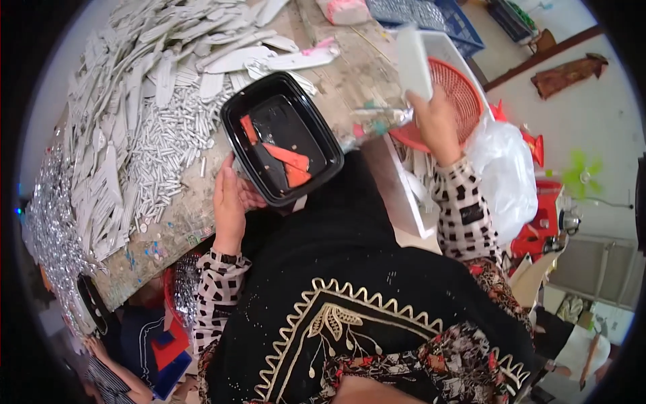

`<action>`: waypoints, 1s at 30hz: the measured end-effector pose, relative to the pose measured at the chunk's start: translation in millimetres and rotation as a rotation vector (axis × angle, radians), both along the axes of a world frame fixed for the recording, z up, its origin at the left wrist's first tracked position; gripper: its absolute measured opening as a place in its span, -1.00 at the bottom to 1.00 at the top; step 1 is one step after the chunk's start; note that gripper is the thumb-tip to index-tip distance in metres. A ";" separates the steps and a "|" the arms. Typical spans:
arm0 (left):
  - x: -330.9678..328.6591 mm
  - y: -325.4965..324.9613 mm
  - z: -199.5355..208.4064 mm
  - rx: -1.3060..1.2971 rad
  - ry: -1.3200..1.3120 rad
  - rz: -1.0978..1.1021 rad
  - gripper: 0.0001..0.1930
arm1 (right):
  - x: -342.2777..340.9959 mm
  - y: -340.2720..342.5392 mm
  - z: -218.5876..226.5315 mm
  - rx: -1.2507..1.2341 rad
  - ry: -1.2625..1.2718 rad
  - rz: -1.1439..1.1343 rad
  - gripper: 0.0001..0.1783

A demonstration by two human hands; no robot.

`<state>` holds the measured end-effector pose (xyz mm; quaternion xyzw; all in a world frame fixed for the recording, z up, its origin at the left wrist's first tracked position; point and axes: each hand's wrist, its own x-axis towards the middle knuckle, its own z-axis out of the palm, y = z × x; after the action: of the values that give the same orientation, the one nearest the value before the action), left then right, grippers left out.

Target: Assembling white feather components for a toy or decoration at a factory workbench.

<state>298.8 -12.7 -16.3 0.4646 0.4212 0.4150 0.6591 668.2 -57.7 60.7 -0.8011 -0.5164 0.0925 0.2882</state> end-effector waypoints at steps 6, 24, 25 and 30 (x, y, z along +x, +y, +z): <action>1.8 -7.7 1.9 -0.023 -0.005 -0.015 -0.39 | 26.9 -26.7 -30.1 0.232 0.769 0.009 -0.60; 3.9 -11.1 -1.3 0.011 -0.045 -0.003 -0.41 | 150.1 -31.0 -80.0 0.123 -0.315 -0.282 -0.43; 1.7 -11.1 -1.3 0.014 -0.044 0.002 -0.41 | 137.3 -25.8 -69.5 0.125 -0.150 -0.230 -0.48; 0.9 -9.9 -3.4 0.025 -0.026 0.025 -0.42 | 100.4 36.3 -41.9 0.234 -0.044 -0.116 -0.58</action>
<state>299.7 -22.6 -19.7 0.4622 0.4132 0.4345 0.6534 768.7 -21.4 18.8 -0.7924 -0.4827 -0.0029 0.3729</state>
